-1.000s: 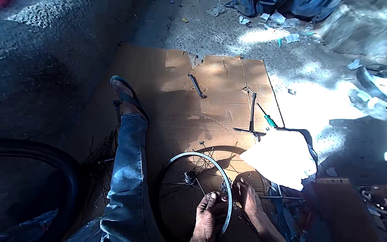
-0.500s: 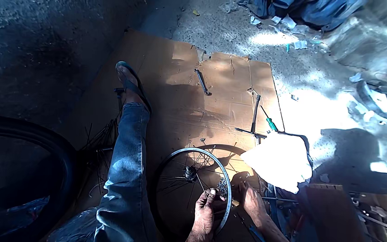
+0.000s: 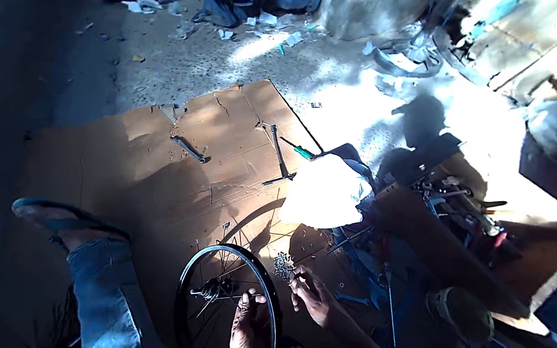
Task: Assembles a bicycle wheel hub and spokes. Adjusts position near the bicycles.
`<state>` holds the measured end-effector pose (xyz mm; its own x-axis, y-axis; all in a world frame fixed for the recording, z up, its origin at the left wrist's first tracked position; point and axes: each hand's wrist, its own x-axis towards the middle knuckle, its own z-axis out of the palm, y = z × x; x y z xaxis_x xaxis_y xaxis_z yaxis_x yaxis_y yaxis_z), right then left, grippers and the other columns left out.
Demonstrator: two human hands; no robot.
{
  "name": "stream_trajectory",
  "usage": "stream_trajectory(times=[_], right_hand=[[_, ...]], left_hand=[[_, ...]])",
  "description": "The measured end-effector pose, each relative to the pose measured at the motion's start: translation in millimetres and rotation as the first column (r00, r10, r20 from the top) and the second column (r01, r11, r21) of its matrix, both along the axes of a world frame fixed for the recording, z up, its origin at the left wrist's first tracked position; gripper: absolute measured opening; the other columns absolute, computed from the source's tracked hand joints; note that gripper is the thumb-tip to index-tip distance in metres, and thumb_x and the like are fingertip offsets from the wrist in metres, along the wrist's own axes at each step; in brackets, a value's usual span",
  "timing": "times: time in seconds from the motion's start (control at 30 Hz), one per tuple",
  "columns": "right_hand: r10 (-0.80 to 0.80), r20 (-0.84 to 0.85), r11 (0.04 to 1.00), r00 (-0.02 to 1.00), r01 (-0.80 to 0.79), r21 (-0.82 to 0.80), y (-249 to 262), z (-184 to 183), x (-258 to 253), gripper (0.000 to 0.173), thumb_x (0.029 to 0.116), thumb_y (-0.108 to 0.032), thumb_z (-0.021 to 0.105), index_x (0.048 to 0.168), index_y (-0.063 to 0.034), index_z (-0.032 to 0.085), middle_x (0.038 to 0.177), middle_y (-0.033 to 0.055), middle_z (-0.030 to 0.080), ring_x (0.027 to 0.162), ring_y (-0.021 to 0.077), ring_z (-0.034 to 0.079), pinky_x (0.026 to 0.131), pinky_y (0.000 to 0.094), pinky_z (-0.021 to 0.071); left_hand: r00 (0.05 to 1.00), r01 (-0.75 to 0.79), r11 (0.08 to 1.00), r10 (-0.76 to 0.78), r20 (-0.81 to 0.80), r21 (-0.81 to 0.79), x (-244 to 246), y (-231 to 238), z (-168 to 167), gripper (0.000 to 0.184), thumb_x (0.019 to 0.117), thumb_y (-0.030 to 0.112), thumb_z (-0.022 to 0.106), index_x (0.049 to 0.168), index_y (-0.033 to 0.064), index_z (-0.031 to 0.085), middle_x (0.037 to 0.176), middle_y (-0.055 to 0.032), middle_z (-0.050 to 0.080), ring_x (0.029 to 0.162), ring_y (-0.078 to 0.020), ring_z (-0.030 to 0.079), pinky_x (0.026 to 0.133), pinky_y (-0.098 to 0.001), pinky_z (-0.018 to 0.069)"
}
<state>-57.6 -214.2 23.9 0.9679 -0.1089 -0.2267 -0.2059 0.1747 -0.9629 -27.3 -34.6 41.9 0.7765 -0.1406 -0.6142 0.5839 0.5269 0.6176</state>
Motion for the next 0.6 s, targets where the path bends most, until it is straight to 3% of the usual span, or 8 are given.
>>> stream_trajectory(times=[0.1,0.2,0.3,0.47,0.6], right_hand=[[0.099,0.046,0.968,0.994,-0.086,-0.236,3.3,4.5,2.2,0.034,0.1085,-0.028,0.042,0.120,-0.0010,0.059,0.096,0.0096,0.062,0.075,0.0155,0.063,0.070,0.0342,0.0569],[0.157,0.202,0.919,0.967,-0.068,-0.388,3.0,5.4,5.3,0.028,0.1080,-0.026,0.049,0.116,-0.0030,0.064,0.107,0.0127,0.065,0.091,0.0171,0.065,0.084,0.0327,0.0564],[0.141,0.300,0.903,0.943,0.002,-0.430,5.7,3.2,8.9,0.021,0.1027,-0.027,0.061,0.109,-0.0089,0.070,0.107,0.0094,0.067,0.092,0.0160,0.066,0.083,0.0313,0.0576],[0.187,0.274,0.863,0.943,-0.025,-0.504,12.7,9.1,12.2,0.019,0.1000,-0.027,0.062,0.109,-0.0134,0.071,0.107,0.0079,0.068,0.098,0.0186,0.067,0.086,0.0353,0.0570],[0.185,0.258,0.858,0.948,-0.027,-0.512,20.5,7.1,9.1,0.017,0.0965,-0.028,0.065,0.107,-0.0164,0.073,0.115,0.0094,0.066,0.096,0.0189,0.067,0.081,0.0369,0.0584]], left_hand=[[1.000,0.016,1.000,-0.015,0.022,-0.025,0.0,3.5,-0.6,0.034,0.1130,0.033,0.028,0.118,0.0185,0.059,0.093,-0.0010,0.073,0.086,-0.0207,0.073,0.078,-0.0447,0.0630],[1.000,0.003,1.000,-0.003,0.025,-0.006,1.9,5.5,-4.0,0.037,0.1128,0.034,0.028,0.115,0.0192,0.062,0.094,-0.0007,0.073,0.086,-0.0203,0.073,0.077,-0.0449,0.0632],[0.999,0.016,1.000,-0.016,0.051,0.007,3.4,5.7,-3.8,0.039,0.1133,0.035,0.027,0.112,0.0198,0.063,0.090,0.0021,0.073,0.083,-0.0146,0.073,0.077,-0.0394,0.0628],[0.994,0.015,0.998,-0.022,0.107,0.068,2.9,9.1,-3.9,0.038,0.1136,0.029,0.025,0.111,0.0191,0.062,0.088,0.0060,0.071,0.083,-0.0059,0.070,0.077,-0.0260,0.0595],[0.995,-0.002,0.999,-0.003,0.098,0.054,3.3,11.3,-4.7,0.039,0.1135,0.028,0.025,0.110,0.0180,0.063,0.090,0.0053,0.071,0.084,-0.0064,0.070,0.077,-0.0263,0.0599]])
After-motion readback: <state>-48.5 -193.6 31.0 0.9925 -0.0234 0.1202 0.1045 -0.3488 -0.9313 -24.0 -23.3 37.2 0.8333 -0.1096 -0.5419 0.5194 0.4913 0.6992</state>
